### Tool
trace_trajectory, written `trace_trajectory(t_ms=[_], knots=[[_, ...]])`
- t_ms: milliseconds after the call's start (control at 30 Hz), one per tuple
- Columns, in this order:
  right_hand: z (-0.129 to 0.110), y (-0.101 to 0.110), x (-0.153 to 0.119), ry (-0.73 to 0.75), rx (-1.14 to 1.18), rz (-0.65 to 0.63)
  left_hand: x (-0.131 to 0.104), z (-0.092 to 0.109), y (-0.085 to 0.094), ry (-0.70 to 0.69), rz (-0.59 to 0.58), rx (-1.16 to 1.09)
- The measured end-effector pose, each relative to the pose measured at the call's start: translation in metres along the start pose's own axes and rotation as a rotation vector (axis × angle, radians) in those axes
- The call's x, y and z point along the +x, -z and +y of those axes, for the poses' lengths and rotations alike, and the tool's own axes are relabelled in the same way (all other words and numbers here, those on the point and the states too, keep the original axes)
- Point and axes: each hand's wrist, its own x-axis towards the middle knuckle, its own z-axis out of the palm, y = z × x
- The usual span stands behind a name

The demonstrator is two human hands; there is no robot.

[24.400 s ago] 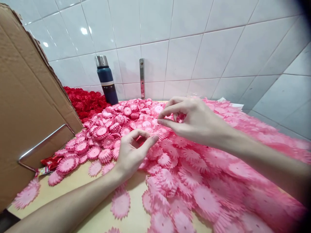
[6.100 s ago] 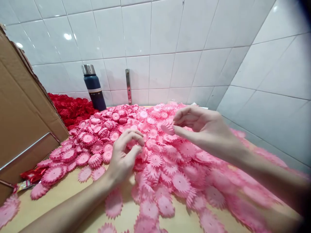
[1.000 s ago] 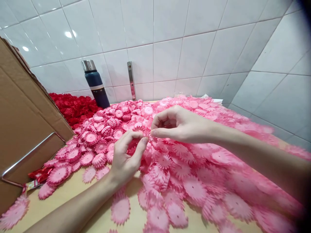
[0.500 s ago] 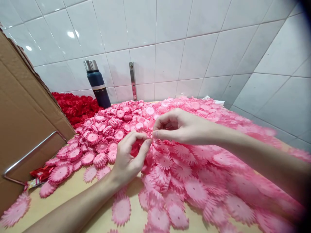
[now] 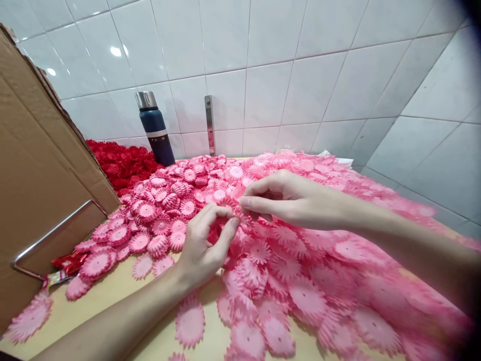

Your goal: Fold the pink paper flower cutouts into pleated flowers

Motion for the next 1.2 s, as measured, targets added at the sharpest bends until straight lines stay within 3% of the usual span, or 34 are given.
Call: trace_trajectory(t_ms=[267,500,567,700,767,900,1067,1200], knots=[[0.006,0.002,0.000,0.036,-0.097,-0.034,-0.001,-0.005,-0.002,-0.043,-0.010,0.022],[0.003,-0.002,0.001,0.093,-0.114,0.044,0.000,-0.002,0.000,-0.046,0.004,0.045],[0.006,0.003,0.001,0.061,-0.086,0.142,0.000,-0.002,0.001,-0.042,0.036,0.031],[0.013,0.022,-0.002,-0.073,-0.055,0.533,0.000,-0.003,0.001,-0.039,0.068,0.006],[0.014,0.029,-0.005,-0.113,-0.039,0.604,0.000,-0.002,0.001,-0.042,0.056,0.005],[0.013,0.029,-0.008,-0.128,-0.072,0.464,0.001,0.001,0.001,-0.029,0.004,0.007],[0.004,0.016,-0.004,0.018,-0.120,0.232,0.000,-0.002,-0.001,-0.007,-0.015,-0.045],[-0.002,0.006,-0.002,0.085,-0.074,0.077,-0.003,-0.002,-0.005,0.068,0.009,-0.209]])
